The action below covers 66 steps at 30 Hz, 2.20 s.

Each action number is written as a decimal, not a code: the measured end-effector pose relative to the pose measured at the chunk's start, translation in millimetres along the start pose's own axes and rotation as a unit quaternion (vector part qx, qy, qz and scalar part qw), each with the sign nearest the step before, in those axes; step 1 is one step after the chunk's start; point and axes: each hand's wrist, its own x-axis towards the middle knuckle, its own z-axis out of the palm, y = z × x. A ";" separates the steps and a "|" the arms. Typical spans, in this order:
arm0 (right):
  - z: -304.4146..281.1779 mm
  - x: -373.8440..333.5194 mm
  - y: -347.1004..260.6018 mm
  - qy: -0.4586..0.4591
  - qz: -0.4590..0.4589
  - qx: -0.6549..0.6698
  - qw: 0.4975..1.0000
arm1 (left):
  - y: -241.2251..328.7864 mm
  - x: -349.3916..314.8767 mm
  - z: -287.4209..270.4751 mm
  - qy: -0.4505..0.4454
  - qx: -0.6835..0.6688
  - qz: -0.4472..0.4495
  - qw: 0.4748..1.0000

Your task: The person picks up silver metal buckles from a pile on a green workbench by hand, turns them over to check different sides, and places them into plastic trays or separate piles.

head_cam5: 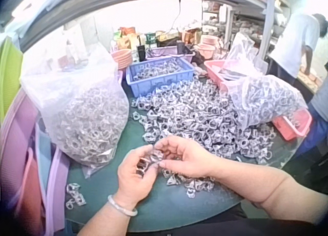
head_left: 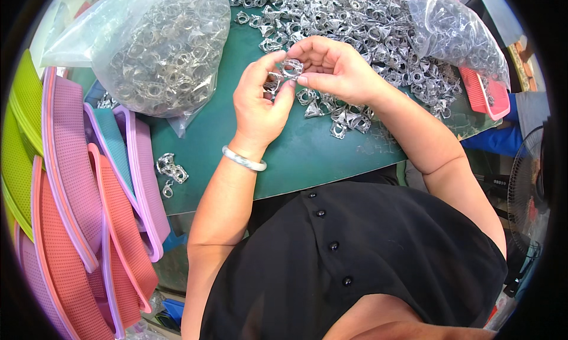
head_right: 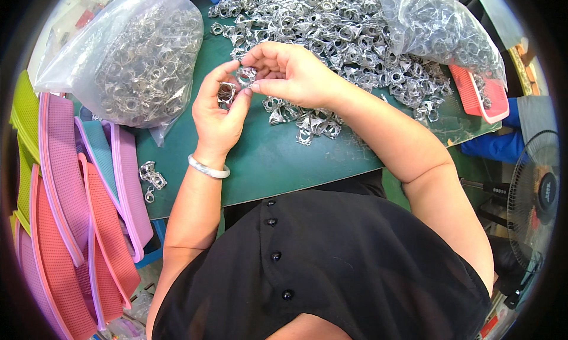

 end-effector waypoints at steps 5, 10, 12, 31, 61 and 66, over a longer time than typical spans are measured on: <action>-1.5 1.5 1.5 0.004 0.003 0.094 0.996 | -5.4 -1.6 -2.9 -0.006 -0.055 -0.093 0.994; -2.4 1.8 4.7 -0.005 -0.016 0.105 0.994 | -3.2 -0.3 -1.0 -0.009 -0.151 -0.088 0.985; -3.5 1.7 5.2 -0.007 -0.019 0.084 0.996 | -2.9 0.1 -1.2 -0.012 -0.163 -0.085 0.983; 3.8 -3.3 6.9 0.060 -0.083 -0.100 0.990 | 0.3 1.9 -6.4 -0.050 -0.261 -0.230 0.936; 3.6 -2.4 11.4 0.055 -0.109 -0.108 0.987 | 1.7 4.5 -8.6 -0.064 -0.372 -0.257 0.889; 3.4 -2.9 10.2 0.070 -0.120 -0.162 0.977 | 3.1 4.5 -9.3 -0.076 -0.360 -0.306 0.878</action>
